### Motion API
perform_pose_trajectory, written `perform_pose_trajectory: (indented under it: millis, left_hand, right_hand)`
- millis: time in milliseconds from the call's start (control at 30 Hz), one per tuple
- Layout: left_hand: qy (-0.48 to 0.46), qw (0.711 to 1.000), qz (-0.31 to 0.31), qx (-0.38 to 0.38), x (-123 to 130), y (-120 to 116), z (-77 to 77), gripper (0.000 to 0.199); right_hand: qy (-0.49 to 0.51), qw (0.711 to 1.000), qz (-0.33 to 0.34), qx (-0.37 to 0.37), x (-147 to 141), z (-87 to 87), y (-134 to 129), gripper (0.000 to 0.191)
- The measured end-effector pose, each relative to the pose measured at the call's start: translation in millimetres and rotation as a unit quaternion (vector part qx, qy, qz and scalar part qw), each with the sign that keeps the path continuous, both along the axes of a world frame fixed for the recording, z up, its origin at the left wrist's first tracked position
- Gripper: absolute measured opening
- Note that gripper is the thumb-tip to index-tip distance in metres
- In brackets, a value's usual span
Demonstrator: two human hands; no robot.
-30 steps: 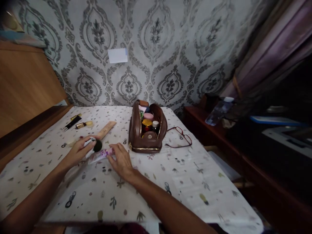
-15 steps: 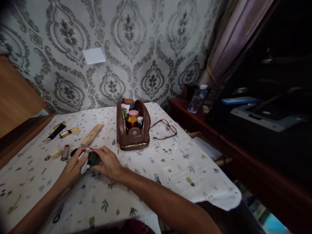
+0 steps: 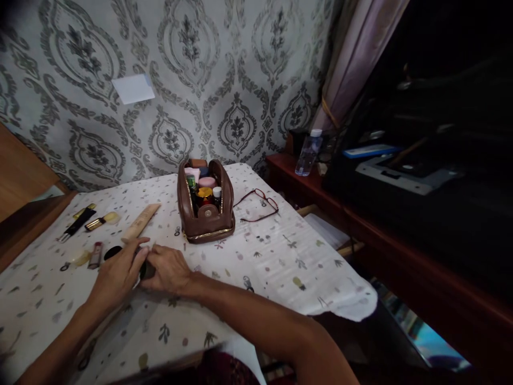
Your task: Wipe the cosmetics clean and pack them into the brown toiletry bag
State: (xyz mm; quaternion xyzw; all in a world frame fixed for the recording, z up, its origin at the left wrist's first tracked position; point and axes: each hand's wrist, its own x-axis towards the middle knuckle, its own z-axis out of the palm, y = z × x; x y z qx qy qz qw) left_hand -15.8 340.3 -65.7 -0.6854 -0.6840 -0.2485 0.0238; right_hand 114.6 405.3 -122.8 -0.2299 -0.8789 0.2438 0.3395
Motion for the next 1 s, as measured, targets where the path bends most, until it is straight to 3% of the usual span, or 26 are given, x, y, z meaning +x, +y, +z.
perform_pose_trajectory:
  millis: [167,267,333,633,867,1000]
  left_hand:
    - [-0.138,0.986,-0.019,-0.092,-10,13,11.9,0.062]
    - [-0.212,0.973,-0.008,-0.095,-13,18,11.5,0.065]
    - [-0.213,0.974,-0.008,-0.077,-11,18,10.9,0.063]
    - [0.021,0.997,-0.064,0.033,11,3,5.7,0.044]
    - [0.185,0.955,-0.18,0.146,9,-1,-2.5,0.036]
    - [0.191,0.939,-0.24,0.153,4,-3,-1.6,0.036]
  right_hand:
    - [0.017,0.997,0.065,0.024,2,2.1,0,0.057]
    - [0.04,0.996,0.079,0.015,4,4.4,0,0.063]
    - [0.047,0.996,0.076,0.0,4,4.7,-1,0.062]
    - [0.024,0.997,-0.003,-0.068,5,11.7,-6,0.033]
    - [0.061,0.987,0.014,-0.15,-3,2.1,1,0.004]
    - [0.099,0.972,0.049,-0.207,-3,-2.8,5,0.009]
